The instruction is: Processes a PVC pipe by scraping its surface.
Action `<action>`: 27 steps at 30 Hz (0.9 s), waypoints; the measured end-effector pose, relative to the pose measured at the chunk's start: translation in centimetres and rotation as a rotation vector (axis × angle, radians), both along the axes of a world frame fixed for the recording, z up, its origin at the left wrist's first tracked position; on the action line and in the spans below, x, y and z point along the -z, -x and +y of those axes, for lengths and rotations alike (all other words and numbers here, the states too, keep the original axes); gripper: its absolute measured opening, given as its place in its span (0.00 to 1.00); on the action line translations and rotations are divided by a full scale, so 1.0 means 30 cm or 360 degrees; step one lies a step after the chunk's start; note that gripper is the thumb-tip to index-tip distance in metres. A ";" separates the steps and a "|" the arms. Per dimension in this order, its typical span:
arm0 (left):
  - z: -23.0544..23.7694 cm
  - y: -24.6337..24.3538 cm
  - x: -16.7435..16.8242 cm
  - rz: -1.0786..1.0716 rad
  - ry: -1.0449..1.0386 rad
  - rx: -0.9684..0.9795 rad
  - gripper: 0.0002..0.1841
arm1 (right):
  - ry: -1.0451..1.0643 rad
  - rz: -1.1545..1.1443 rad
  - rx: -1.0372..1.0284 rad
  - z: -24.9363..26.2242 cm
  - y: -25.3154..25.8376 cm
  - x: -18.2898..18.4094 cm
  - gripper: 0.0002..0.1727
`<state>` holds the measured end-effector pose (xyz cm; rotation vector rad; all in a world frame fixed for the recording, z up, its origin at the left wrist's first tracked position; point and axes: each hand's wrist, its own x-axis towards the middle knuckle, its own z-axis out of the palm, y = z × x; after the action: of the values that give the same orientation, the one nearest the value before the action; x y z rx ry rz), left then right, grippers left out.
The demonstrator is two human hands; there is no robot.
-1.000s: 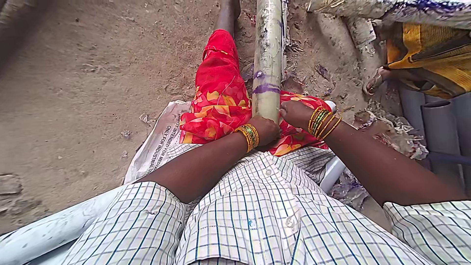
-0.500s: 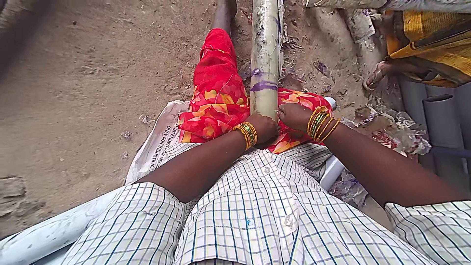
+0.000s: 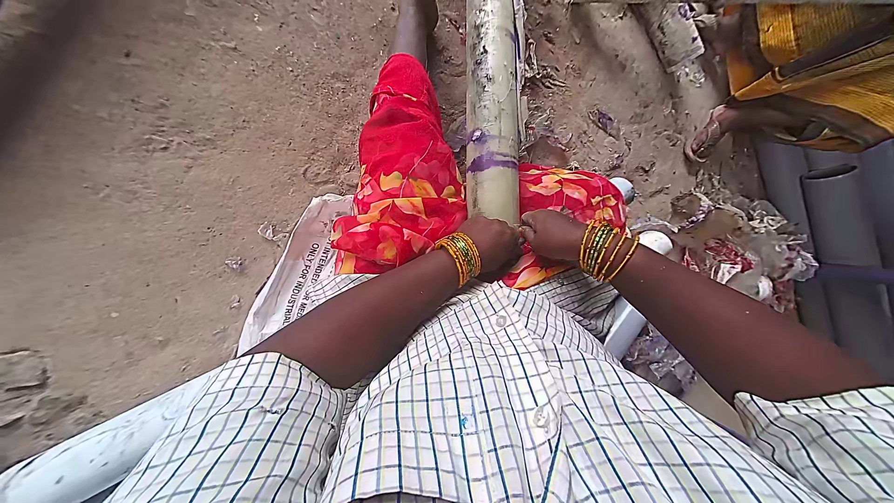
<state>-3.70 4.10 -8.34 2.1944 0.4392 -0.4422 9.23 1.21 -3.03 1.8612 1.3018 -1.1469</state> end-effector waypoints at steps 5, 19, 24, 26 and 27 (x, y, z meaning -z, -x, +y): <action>0.008 0.012 0.016 -0.0012 0.0004 0.0028 0.24 | 0.0015 0.0007 -0.0011 -0.015 0.017 0.000 0.17; 0.050 0.060 0.040 -0.0076 0.0164 0.0031 0.21 | 0.0037 0.0021 -0.0103 -0.030 0.053 0.004 0.17; 0.045 0.073 0.042 -0.0116 0.0190 0.0026 0.21 | 0.0014 0.0029 -0.0064 -0.059 0.065 0.007 0.19; 0.048 0.075 0.028 -0.0069 0.0190 0.0007 0.22 | 0.0049 0.0047 -0.0058 -0.067 0.061 -0.006 0.22; 0.055 0.078 0.016 -0.0043 0.0204 0.0008 0.23 | 0.0031 0.0065 -0.0048 -0.076 0.056 -0.006 0.22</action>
<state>-6.04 5.75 -8.83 2.0758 0.3804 -0.4311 7.56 -1.07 -2.85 1.8066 1.3320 -1.1833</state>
